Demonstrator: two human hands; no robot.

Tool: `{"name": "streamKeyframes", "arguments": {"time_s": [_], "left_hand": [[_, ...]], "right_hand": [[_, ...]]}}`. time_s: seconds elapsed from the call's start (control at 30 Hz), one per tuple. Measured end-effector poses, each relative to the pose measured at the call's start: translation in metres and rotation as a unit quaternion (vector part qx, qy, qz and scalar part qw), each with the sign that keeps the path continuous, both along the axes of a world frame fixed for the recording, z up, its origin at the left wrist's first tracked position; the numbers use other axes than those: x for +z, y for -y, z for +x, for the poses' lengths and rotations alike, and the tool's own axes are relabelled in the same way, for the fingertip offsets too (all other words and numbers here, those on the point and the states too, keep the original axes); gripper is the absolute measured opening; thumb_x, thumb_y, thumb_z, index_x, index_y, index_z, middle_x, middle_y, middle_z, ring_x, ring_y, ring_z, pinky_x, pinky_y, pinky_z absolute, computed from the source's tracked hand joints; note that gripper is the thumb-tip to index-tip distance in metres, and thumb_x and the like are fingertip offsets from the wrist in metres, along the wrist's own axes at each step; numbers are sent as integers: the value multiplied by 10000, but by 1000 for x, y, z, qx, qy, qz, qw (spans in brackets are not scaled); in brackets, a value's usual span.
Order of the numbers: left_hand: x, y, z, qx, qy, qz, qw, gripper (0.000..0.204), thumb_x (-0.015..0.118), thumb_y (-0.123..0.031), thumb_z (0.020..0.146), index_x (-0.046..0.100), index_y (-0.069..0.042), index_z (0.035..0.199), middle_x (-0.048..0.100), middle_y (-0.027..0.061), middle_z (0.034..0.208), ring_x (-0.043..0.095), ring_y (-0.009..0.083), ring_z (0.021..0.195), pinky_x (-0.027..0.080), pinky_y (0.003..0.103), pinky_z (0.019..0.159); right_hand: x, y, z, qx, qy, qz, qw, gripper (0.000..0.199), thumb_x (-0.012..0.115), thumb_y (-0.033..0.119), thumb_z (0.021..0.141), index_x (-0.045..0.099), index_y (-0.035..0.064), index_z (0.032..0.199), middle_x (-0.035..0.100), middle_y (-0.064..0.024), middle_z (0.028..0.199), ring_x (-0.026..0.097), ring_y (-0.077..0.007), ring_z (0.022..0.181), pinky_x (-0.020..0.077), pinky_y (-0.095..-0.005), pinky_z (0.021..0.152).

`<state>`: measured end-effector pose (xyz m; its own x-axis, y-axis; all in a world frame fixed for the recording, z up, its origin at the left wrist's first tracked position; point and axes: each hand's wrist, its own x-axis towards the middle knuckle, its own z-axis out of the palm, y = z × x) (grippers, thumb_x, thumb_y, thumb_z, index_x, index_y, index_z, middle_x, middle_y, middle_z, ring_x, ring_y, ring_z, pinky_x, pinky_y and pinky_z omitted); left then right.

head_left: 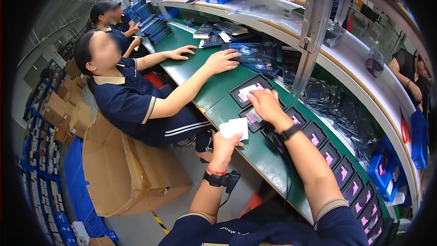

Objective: The recorder is seen placing electronic components into plastic trays, applying adhesive labels, and placing them into anti-static bags on a factory assembly line.

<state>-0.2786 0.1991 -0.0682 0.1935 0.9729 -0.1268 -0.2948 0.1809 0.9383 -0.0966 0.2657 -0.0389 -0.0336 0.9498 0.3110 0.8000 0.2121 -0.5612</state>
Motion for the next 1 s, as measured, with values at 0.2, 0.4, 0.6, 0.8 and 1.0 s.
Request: {"name": "streamKeyframes", "arguments": {"time_s": [0.2,0.4,0.6,0.8,1.0], "left_hand": [[-2,-5,25,-105,38,-34,993,321,574,-78,845,518,45,1136,628,126,975,635,208,819,543,301,616],[-2,3,43,-147,69,-42,986,311,503,-73,889,486,49,1175,618,166,1011,635,248,863,564,346,696],[2,27,78,-191,48,-29,980,291,597,15,811,543,36,1096,631,97,936,640,173,766,552,264,556],[1,37,89,-260,101,-98,955,250,588,-66,853,544,24,1082,634,95,920,637,173,756,544,277,563],[-2,42,94,-238,83,-68,965,234,558,-65,874,546,37,1084,630,116,940,638,191,773,552,296,586]], "right_hand": [[4,72,32,-3,-305,-144,941,111,719,57,727,638,-12,761,616,-14,678,534,-61,608,433,-217,560],[-12,110,69,-268,-66,-59,959,252,742,201,687,649,-11,785,637,-124,682,630,-230,662,482,-308,597],[-17,129,60,-117,-305,-154,933,244,773,194,702,635,-7,702,601,-31,626,518,-70,551,426,-240,513],[7,164,72,-106,-460,-170,865,118,689,90,785,658,-23,781,611,-4,668,479,-42,544,394,-192,508],[0,190,107,-165,-443,-160,867,102,646,62,803,659,-39,805,612,-13,674,509,-52,563,409,-208,517]]}}
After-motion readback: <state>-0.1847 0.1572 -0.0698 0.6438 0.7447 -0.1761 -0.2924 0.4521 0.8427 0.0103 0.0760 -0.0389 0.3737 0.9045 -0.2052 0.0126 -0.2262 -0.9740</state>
